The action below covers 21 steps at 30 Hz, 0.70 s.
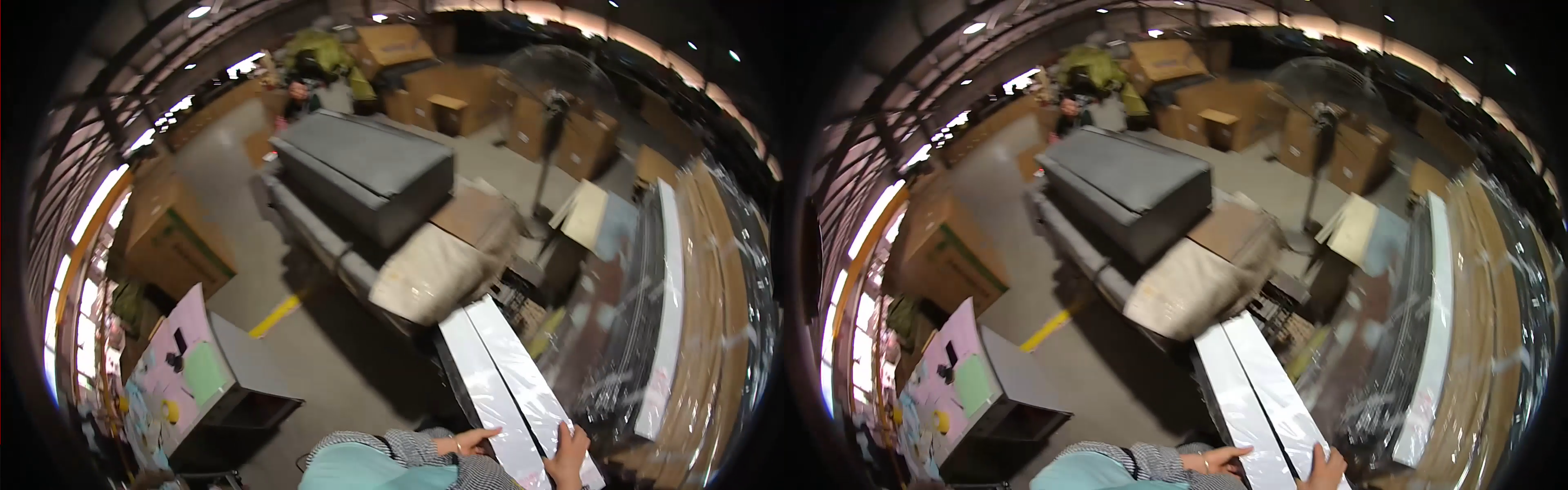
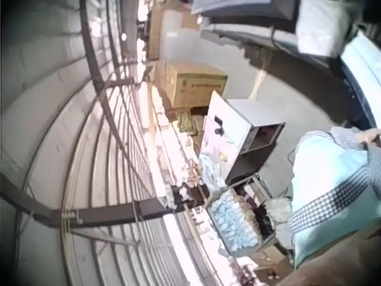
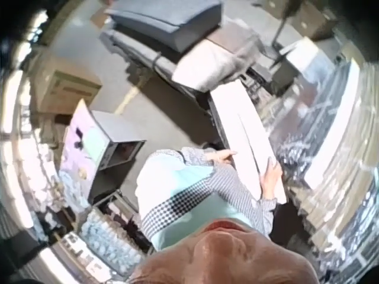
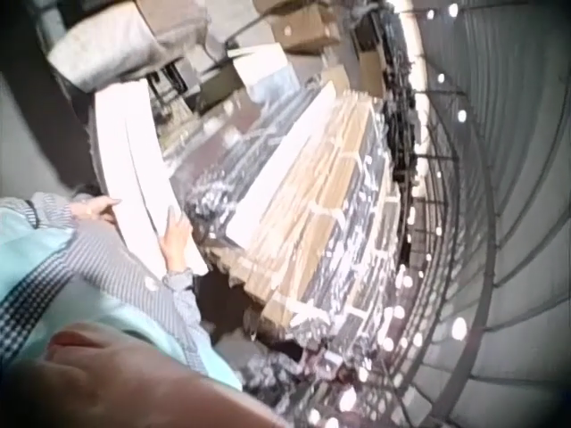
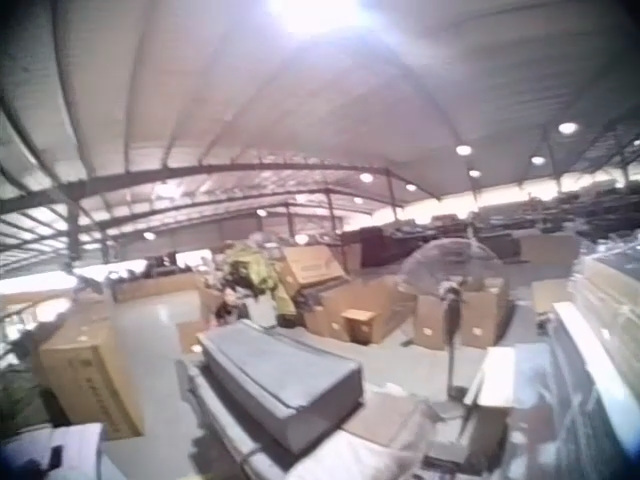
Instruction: The recorder is organizing and stacking long, wrapped building components or decorative panels in a warehouse environment.
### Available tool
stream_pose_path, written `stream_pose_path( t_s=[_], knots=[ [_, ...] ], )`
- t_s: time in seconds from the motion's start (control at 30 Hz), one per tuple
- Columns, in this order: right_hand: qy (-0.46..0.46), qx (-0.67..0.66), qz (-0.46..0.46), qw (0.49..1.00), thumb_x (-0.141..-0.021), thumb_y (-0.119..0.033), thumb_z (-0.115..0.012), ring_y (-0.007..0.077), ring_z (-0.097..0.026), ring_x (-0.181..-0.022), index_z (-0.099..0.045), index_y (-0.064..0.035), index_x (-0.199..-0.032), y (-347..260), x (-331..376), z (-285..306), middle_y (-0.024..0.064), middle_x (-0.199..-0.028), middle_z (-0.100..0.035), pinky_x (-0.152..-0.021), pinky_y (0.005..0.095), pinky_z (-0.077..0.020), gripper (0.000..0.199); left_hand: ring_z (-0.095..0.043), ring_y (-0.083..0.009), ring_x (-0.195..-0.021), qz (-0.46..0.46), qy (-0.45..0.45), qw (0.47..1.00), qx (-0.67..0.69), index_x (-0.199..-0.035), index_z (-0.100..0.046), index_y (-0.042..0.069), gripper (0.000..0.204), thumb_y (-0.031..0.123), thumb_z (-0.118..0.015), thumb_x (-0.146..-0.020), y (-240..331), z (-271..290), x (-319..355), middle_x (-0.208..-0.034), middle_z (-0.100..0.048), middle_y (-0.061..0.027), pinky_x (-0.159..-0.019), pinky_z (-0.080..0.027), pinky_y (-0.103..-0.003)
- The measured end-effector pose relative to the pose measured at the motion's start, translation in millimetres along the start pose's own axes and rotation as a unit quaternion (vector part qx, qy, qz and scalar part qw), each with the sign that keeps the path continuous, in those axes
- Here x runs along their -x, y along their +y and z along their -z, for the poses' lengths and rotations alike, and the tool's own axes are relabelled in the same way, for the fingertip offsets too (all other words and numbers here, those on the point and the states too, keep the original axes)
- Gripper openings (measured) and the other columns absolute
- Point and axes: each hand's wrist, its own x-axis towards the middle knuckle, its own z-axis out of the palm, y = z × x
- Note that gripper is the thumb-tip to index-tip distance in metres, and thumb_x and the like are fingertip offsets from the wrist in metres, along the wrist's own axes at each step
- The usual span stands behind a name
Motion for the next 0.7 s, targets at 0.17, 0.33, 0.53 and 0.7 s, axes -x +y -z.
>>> stream_pose_path(
  t_s=[0.17,0.33,0.53,0.7],
  knots=[
    [-0.103,0.005,0.013,0.995,-0.066,-0.014,-0.07,0.0463,-0.047,-0.112,-0.048,-0.0088,-0.139,-24,-60,28,0.0285,-0.122,-0.049,-0.096,0.0536,-0.0379,0.076,-0.067,-0.026,-0.064,-0.004,-0.07,0.997,0.019,-0.132,-0.047,0.004,0.072,0.049,-0.076,-0.083,43,33,-38,-0.082,-0.067,-0.0168,-0.06,-0.059,-0.04],
    [-0.083,0.011,0.043,0.996,-0.063,-0.012,-0.071,0.0459,-0.048,-0.111,-0.05,-0.0099,-0.138,-34,-114,12,0.0273,-0.119,-0.051,-0.096,0.054,-0.0385,0.078,-0.067,-0.028,-0.092,-0.077,-0.042,0.996,0.018,-0.127,-0.051,-0.001,0.069,0.046,-0.077,-0.083,93,45,-44,-0.105,-0.067,-0.0179,-0.076,-0.057,-0.045],
    [-0.037,-0.037,0.068,0.996,-0.049,-0.026,-0.085,0.0411,-0.048,-0.105,-0.057,-0.009,-0.124,-25,-170,-47,0.0222,-0.115,-0.051,-0.087,0.0484,-0.0386,0.082,-0.065,-0.0312,-0.105,-0.09,0.004,0.993,0.082,-0.122,-0.06,0.006,0.055,0.042,-0.077,-0.084,139,15,38,-0.11,-0.07,-0.0131,-0.094,-0.048,-0.056],
    [0.062,0.005,0.13,0.99,-0.067,-0.008,-0.069,0.0413,-0.048,-0.113,-0.057,-0.0091,-0.123,-44,-249,-38,0.0235,-0.125,-0.051,-0.099,0.0543,-0.0359,0.057,-0.046,-0.0402,-0.13,-0.162,-0.013,0.98,0.111,-0.137,-0.047,0.014,0.056,0.037,-0.067,-0.091,208,11,34,-0.136,-0.055,-0.0138,-0.106,-0.022,-0.073]
  ],
)
